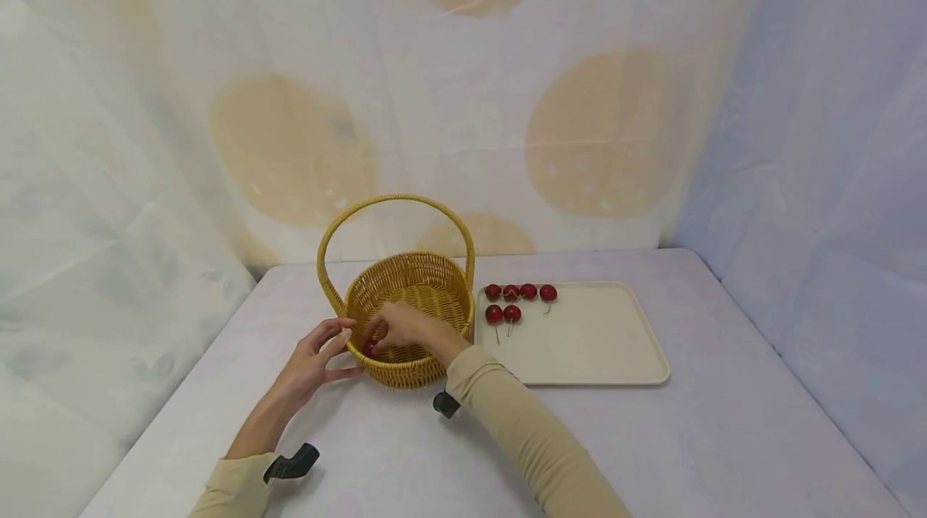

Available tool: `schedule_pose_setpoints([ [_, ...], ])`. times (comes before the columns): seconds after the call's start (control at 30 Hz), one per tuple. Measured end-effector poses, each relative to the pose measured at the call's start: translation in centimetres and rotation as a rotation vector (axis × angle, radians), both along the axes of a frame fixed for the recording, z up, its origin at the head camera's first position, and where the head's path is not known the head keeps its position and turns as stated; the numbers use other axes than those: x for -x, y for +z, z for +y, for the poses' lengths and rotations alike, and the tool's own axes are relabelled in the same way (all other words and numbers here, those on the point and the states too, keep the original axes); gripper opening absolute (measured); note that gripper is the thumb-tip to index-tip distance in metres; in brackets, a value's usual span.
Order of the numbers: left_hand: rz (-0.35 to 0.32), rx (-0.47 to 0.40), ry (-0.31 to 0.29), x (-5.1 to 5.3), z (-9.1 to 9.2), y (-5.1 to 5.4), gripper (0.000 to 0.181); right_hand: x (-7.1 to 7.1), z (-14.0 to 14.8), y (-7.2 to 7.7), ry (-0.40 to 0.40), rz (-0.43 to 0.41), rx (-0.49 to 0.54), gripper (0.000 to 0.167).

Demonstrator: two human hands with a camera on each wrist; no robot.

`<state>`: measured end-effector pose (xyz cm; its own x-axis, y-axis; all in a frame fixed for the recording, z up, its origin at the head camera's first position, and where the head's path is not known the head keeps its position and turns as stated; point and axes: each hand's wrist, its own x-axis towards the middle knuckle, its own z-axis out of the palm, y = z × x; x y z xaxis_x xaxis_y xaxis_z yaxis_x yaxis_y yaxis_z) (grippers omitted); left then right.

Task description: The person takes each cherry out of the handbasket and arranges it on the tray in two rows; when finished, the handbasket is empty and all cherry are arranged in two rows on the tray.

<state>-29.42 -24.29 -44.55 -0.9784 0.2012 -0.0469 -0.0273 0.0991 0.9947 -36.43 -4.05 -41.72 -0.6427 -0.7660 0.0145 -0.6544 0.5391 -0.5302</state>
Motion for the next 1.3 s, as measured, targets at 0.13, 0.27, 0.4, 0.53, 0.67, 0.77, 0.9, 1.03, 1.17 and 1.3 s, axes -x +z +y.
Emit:
schedule_pose_setpoints([
  [0.13, 0.000, 0.004, 0.006, 0.0, 0.0, -0.1, 0.054, 0.1, 0.1, 0.0, -0.038, 0.052, -0.011, 0.025],
  [0.27, -0.003, 0.007, 0.015, 0.1, -0.1, -0.2, 0.053, 0.0, 0.1, 0.1, -0.078, 0.044, -0.023, 0.023],
  [0.4, -0.001, 0.002, 0.011, 0.1, -0.1, -0.2, 0.052, -0.1, 0.1, 0.2, -0.073, 0.027, -0.022, 0.031],
  [0.53, -0.002, -0.001, 0.010, 0.1, 0.0, -0.2, 0.053, -0.1, 0.4, 0.1, -0.056, 0.002, -0.021, 0.036],
  [0.67, 0.001, 0.006, 0.014, 0.0, 0.0, -0.1, 0.055, 0.0, 0.8, 0.0, -0.065, 0.000, -0.029, 0.029],
  [0.77, 0.001, 0.016, 0.017, 0.0, 0.0, 0.0, 0.055, 0.2, 1.1, 0.0, -0.090, -0.002, -0.042, 0.029],
  [0.9, -0.004, 0.018, 0.022, 0.1, 0.0, 0.0, 0.052, 0.5, 1.4, -0.2, -0.111, -0.007, -0.053, 0.030],
  [1.03, -0.003, 0.017, 0.026, 0.1, 0.0, 0.0, 0.052, 0.7, 1.5, -0.3, -0.114, -0.015, -0.043, 0.031],
  [1.17, -0.002, 0.008, 0.025, 0.2, 0.0, 0.0, 0.053, 0.8, 1.8, 0.1, -0.137, -0.032, -0.003, 0.031],
  [1.3, -0.013, -0.006, 0.026, 0.2, -0.1, -0.1, 0.054, 0.5, 2.6, 0.5, -0.182, -0.028, 0.040, 0.027],
])
